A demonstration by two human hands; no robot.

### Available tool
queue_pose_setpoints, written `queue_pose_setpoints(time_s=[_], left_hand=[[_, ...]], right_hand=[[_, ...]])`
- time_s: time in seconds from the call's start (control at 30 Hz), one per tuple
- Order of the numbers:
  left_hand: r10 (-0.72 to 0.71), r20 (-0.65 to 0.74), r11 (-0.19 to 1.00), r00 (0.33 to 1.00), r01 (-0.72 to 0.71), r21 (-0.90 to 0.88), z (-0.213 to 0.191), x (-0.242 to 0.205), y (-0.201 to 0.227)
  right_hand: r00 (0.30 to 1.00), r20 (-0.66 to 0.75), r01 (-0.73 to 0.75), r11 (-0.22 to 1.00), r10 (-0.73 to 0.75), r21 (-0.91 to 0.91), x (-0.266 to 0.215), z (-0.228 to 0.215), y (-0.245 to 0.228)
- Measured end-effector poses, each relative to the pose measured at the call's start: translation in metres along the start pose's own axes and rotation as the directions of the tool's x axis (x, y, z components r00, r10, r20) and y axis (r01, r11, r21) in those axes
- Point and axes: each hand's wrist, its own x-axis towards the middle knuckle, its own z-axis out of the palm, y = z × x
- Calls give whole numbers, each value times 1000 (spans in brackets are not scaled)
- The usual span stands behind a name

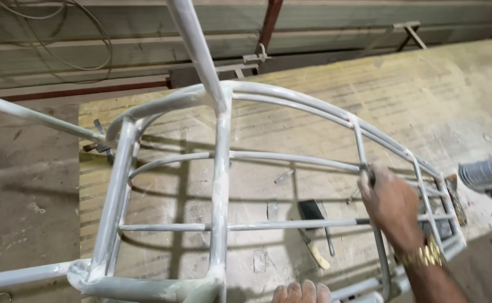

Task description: Sanding the joints and surface of a metal chair frame on a workbench.

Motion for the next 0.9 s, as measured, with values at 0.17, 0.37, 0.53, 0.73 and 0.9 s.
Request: queue_pose_setpoints(time_s=[0.17,0.37,0.53,0.73,0.9], left_hand=[[-13,27,999,1000,14,-38,-15,6,-1],[-31,-121,993,992,44,107,-4,4,1],[16,107,1000,994,-16,6,-33,15,-4],[-39,156,994,987,55,-98,-21,11,-3],[-30,130,999,991,35,-35,-1,-5,4]], right_hand=[[992,-122,47,999,-44,21,2,7,-1],[994,-88,61,997,-58,39,-6,6,-3],[992,-100,82,996,-79,28,-1,4,0],[989,-110,101,993,-95,53,17,3,0],[994,86,72,997,-70,-20,-10,-20,9]])
